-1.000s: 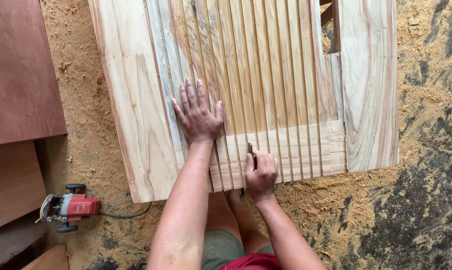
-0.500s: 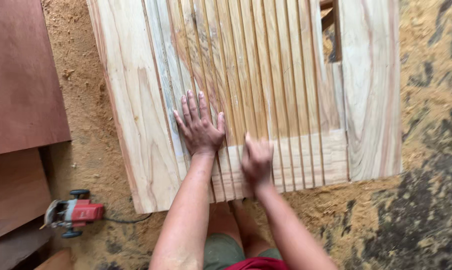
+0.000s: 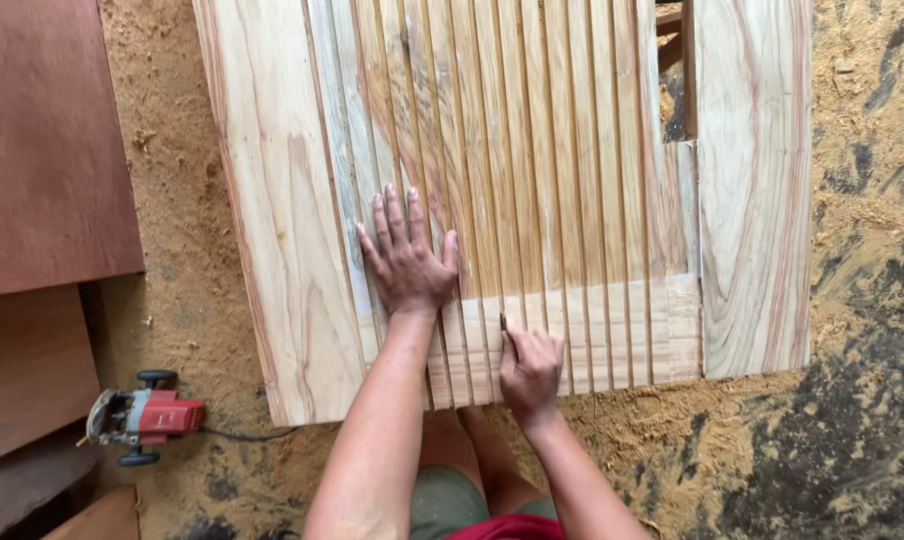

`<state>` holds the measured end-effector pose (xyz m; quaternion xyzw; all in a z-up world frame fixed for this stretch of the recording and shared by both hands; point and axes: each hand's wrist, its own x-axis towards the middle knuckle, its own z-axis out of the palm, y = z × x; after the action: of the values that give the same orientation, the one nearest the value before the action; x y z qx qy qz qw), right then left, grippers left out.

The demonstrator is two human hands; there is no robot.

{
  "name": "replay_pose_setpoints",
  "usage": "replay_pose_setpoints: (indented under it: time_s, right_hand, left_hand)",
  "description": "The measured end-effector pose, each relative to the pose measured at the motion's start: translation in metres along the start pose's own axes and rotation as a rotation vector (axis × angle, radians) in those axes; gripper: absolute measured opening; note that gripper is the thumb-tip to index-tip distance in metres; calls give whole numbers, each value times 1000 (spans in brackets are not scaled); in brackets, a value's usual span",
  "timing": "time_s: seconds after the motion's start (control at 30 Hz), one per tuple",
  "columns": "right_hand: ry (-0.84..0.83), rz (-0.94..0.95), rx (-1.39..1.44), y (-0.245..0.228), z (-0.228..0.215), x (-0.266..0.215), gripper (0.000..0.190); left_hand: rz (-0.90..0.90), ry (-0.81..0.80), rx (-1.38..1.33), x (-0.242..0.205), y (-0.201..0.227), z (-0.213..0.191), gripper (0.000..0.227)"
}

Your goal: The person uses a small metal scraper to remove excess material from the grooves of a wooden panel. They work methodically across the surface, clearing debris from each groove.

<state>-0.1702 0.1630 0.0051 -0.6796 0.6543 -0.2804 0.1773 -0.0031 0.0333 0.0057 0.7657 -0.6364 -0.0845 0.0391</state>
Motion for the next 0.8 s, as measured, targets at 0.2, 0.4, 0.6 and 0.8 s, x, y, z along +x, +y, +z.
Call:
replay_pose_setpoints:
  time_s: [0.2,0.4,0.6,0.8]
  right_hand:
    - [90,-78,-75,3,25,68,15]
    - [104,-110,-55,-2,27,97,20]
    - [77,-61,-74,-4,22,75,18]
    - [37,-56,-56,4,55,156,16]
  left_hand:
    - [-21,-33,11,2,0,0,82]
    - [3,16,-28,-10,-2,-1,80]
    - [-8,-25,20,-14,-1,-2,79]
    - [-7,-39,10,-12,-3,-1,79]
